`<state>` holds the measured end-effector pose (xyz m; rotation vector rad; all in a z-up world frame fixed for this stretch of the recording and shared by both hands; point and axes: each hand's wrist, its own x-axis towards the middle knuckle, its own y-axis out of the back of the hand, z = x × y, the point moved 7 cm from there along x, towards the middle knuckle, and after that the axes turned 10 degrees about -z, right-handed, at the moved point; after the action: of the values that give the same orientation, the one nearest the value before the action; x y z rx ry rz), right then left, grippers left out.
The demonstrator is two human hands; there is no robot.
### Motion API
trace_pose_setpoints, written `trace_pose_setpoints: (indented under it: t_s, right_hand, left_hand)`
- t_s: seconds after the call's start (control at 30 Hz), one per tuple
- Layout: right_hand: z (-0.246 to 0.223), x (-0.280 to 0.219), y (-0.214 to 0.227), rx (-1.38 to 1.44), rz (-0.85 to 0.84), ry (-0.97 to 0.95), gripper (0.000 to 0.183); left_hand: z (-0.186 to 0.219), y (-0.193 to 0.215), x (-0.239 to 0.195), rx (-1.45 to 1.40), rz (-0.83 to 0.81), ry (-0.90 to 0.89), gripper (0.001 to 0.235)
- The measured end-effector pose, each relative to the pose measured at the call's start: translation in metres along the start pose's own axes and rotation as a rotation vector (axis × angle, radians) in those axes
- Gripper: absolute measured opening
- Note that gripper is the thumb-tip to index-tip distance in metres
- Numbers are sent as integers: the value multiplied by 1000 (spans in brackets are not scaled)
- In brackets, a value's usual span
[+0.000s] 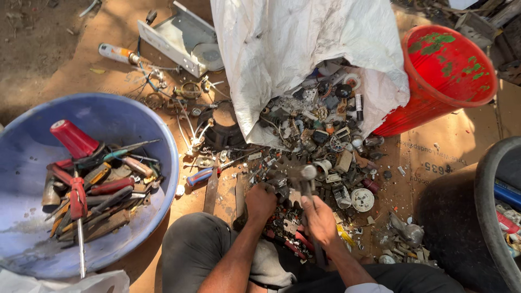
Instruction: The person sits on the ground and uses a hammer and pliers to dismantle small electronic components. They repeatedly strike items on a metal gear to break them apart and separate parts, occasionally using pliers to pull pieces apart.
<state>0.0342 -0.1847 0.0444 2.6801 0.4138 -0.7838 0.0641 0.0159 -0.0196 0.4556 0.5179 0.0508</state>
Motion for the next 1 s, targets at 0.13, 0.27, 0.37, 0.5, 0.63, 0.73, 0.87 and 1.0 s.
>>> trace_pose_setpoints:
  t_s: [0.13,0.27,0.37,0.5,0.63,0.73,0.87,1.0]
  right_hand:
    - [6,-9,1,155,-28,141,41]
    - [-10,-2,-6,-401,46,262,44]
    - [6,-2,-2,-193,82,38,45]
    - [3,-15,1,52,24,166,41]
    - [0,-10,-6,-73,-6,207,39]
    - [10,-3,-15,163,-34,175,38]
    - [29,-10,-10,526,-69,121,32]
    - [53,-9,-9,564,-128,-108,22]
  left_hand:
    - [-1,-1,-3,15,20,1,23]
    - [5,2,-2,-21,30,-25,24]
    - [3,5,-4,-44,44,-58,25]
    - [4,-1,-3,-56,18,-65,27]
    - [13,12,-7,-73,82,-74,25]
    - [14,28,-8,-142,113,-58,26]
    - [27,30,-20,-363,57,-181,23]
    - [68,35,-45,-319,186,-696,21]
